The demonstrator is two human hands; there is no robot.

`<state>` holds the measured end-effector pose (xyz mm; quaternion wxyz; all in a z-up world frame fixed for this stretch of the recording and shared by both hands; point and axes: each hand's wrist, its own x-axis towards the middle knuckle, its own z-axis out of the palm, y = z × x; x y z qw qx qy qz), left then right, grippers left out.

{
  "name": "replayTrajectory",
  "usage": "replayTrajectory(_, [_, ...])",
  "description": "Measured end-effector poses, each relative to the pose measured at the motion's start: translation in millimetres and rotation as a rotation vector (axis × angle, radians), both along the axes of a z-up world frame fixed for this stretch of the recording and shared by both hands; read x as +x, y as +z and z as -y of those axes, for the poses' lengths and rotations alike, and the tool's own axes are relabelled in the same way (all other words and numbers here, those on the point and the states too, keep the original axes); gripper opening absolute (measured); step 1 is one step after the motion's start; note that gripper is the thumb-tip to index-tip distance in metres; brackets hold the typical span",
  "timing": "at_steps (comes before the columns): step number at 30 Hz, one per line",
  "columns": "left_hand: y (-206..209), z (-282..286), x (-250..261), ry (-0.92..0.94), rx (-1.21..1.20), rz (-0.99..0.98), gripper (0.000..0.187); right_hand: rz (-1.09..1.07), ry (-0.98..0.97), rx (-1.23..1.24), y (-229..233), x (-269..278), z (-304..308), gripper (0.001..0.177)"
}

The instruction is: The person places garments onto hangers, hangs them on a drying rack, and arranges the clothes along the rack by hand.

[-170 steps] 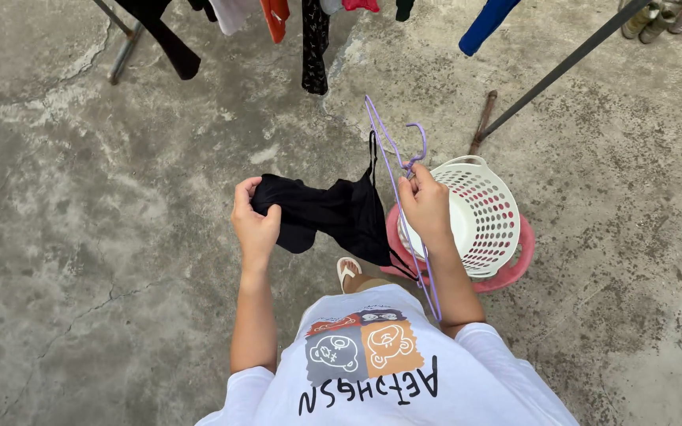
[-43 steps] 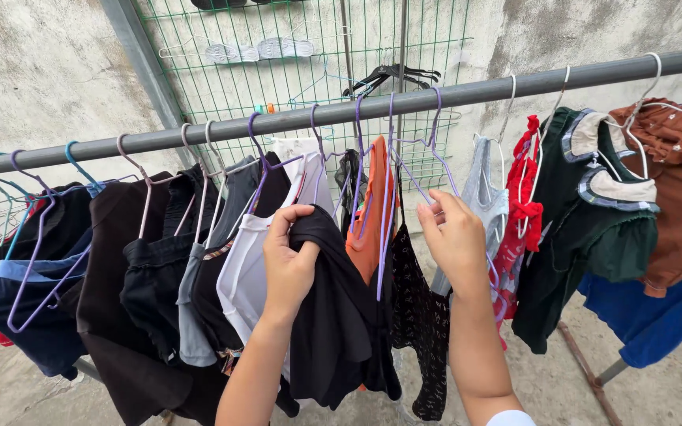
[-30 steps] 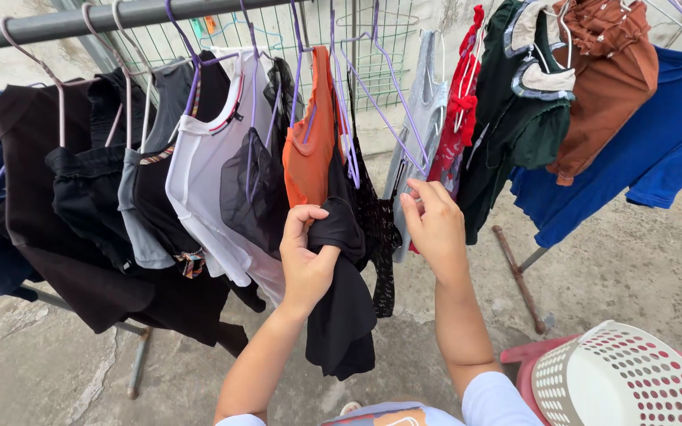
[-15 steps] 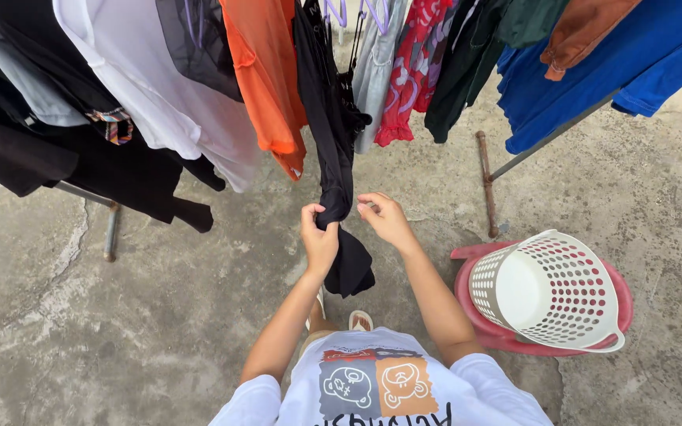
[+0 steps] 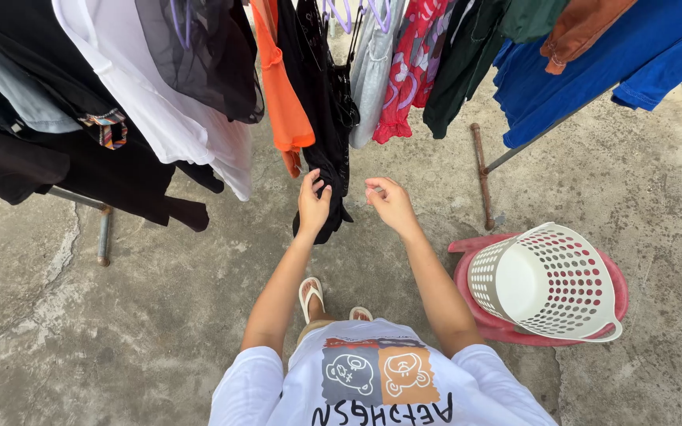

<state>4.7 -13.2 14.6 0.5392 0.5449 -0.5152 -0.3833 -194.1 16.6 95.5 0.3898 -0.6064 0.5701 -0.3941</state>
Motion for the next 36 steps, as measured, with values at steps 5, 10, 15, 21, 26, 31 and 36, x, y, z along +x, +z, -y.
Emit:
replayTrajectory(5, [82,28,17,-0.166,-0.071,-0.043,0.051,0.054,-0.032,-0.093,34,24,28,0.026])
replayTrajectory(10, [207,29,34,-0.393,-0.388,-0.008,0.046,0.095,-0.086,-0.417,117,39,44,0.022])
replayTrajectory(15, [292,56,33,-0.289,-0.540,-0.081,0.049,-0.018,-0.321,-0.831,205,41,60,0.015])
replayTrajectory(21, [326,142,7,-0.074,-0.667,-0.001,0.067,-0.335,-0.250,-1.112,273,30,154,0.033])
replayTrajectory(26, [324,202,-18,0.151,-0.674,0.105,0.088,-0.343,-0.095,-1.047,292,51,232,0.052])
replayTrajectory(31, [327,226,-21,0.114,-0.353,-0.188,0.095,0.262,0.099,-0.220,286,68,284,0.057])
replayTrajectory(36, [322,238,-20,0.113,-0.532,0.030,0.085,0.736,0.094,-0.413,253,72,327,0.032])
